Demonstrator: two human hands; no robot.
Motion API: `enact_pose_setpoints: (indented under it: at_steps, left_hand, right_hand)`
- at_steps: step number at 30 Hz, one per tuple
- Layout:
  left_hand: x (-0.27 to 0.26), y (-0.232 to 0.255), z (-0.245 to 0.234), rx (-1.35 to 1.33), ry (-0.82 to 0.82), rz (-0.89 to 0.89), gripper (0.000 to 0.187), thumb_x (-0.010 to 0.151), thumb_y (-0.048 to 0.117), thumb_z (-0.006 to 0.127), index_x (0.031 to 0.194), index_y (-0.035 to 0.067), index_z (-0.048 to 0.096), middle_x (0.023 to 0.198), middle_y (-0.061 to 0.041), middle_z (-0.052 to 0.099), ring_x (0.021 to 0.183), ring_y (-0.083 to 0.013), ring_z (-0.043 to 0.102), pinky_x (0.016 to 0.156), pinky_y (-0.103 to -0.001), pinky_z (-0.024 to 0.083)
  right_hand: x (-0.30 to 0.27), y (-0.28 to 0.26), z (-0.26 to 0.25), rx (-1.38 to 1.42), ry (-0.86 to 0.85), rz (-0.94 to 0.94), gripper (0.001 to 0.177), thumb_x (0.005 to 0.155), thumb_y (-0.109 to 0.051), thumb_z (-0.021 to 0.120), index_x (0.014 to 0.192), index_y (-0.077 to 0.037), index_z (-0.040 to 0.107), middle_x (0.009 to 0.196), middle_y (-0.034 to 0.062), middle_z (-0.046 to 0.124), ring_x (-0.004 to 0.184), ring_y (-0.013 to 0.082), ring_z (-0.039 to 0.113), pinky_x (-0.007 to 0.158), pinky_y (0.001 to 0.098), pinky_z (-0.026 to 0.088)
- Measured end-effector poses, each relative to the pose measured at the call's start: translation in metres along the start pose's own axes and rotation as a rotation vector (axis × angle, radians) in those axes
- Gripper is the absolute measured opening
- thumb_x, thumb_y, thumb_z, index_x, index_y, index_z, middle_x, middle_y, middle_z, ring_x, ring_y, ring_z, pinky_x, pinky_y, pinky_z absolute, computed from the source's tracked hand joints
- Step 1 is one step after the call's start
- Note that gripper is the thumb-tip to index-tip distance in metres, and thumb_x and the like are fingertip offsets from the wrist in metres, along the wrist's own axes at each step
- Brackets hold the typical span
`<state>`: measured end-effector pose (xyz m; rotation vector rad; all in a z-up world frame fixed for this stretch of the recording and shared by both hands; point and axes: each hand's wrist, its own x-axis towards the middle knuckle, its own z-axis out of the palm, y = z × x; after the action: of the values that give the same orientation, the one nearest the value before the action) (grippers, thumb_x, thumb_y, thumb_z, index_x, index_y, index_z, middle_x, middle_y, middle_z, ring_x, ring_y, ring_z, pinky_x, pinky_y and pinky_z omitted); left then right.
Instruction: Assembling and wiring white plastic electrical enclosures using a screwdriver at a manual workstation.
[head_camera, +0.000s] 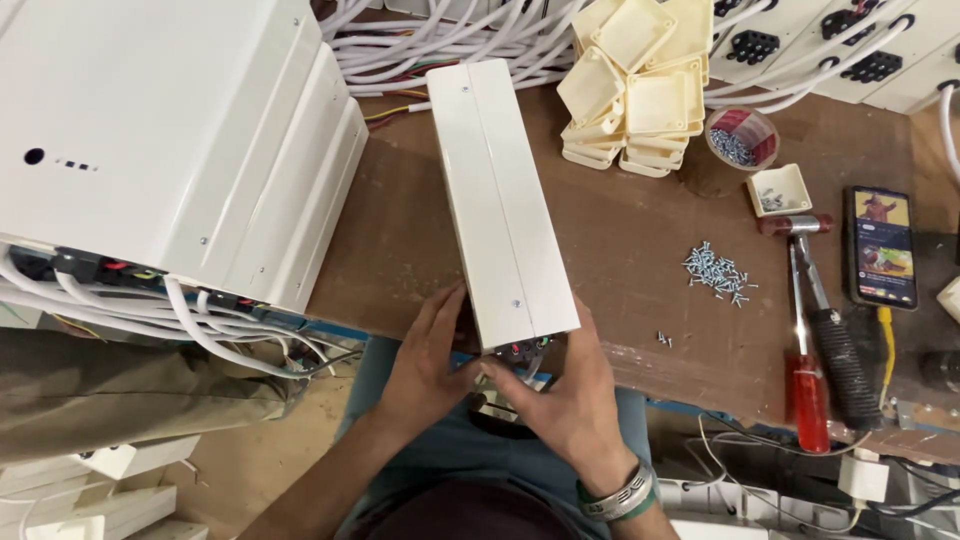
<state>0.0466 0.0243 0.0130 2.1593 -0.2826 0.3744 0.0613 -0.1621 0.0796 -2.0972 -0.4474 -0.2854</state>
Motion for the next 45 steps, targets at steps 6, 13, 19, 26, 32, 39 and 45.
enact_pose_setpoints:
  at_steps: [6,13,19,26,32,39,45]
  left_hand:
    - [-0.001,0.003,0.0,-0.082,-0.049,-0.124,0.087,0.078,0.008,0.084,0.151,0.003,0.038,0.148,-0.022,0.047,0.105,-0.0301,0.072,0.086,-0.038,0.061]
    - [0.004,0.011,-0.004,0.074,0.08,0.118,0.093,0.074,0.01,0.089,0.151,0.0,0.039,0.144,-0.021,0.049,0.119,-0.0426,0.063,0.094,-0.043,0.057]
    - [-0.002,-0.002,0.002,-0.108,-0.086,-0.179,0.087,0.079,0.013,0.084,0.152,0.003,0.037,0.15,-0.02,0.047,0.111,-0.0308,0.069,0.092,-0.04,0.06]
    - [-0.004,-0.006,0.004,0.037,-0.017,0.021,0.092,0.078,0.016,0.088,0.152,0.001,0.035,0.148,-0.026,0.045,0.135,-0.0456,0.05,0.103,-0.052,0.051]
    - [-0.004,-0.006,0.004,0.012,0.0,0.021,0.091,0.079,0.017,0.088,0.152,0.001,0.036,0.148,-0.024,0.047,0.135,-0.0449,0.052,0.105,-0.05,0.051]
    - [-0.003,-0.007,0.004,0.033,-0.009,0.031,0.092,0.079,0.016,0.087,0.152,-0.001,0.034,0.147,-0.026,0.046,0.133,-0.045,0.053,0.105,-0.05,0.051]
    - [-0.002,-0.004,0.002,0.026,-0.001,0.042,0.091,0.078,0.014,0.087,0.151,-0.002,0.034,0.147,-0.026,0.046,0.133,-0.0449,0.053,0.105,-0.049,0.051]
  right_hand:
    - [-0.015,-0.003,0.001,-0.015,0.064,0.131,0.073,0.072,-0.028,0.094,0.128,-0.001,0.055,0.115,0.0158,0.069,0.1,0.0268,0.076,0.081,0.0358,0.061]
    - [-0.03,0.006,-0.009,-0.347,0.145,0.031,0.042,0.072,-0.037,0.095,0.087,-0.01,0.068,0.077,0.0073,0.074,0.062,0.0208,0.072,0.055,0.0342,0.056]
    - [-0.019,-0.001,-0.009,-0.42,0.084,0.048,0.048,0.074,-0.049,0.089,0.081,-0.008,0.066,0.064,0.0072,0.07,0.05,0.024,0.068,0.047,0.0358,0.052]
    - [-0.005,-0.015,-0.016,-0.527,-0.03,0.078,0.053,0.075,-0.052,0.085,0.082,-0.004,0.066,0.059,0.0053,0.069,0.045,0.0257,0.067,0.041,0.0377,0.052]
    - [-0.004,-0.016,-0.014,-0.522,-0.026,-0.003,0.049,0.079,-0.048,0.083,0.068,-0.006,0.063,0.053,0.0065,0.065,0.045,0.0277,0.065,0.043,0.0403,0.051]
    - [-0.008,-0.011,-0.012,-0.562,-0.026,-0.03,0.05,0.081,-0.045,0.084,0.064,-0.004,0.061,0.045,0.0073,0.058,0.038,0.0279,0.06,0.039,0.0407,0.048]
    - [-0.008,-0.01,-0.01,-0.538,-0.014,-0.019,0.05,0.079,-0.045,0.084,0.063,-0.004,0.061,0.046,0.0084,0.058,0.04,0.0288,0.06,0.04,0.0411,0.048]
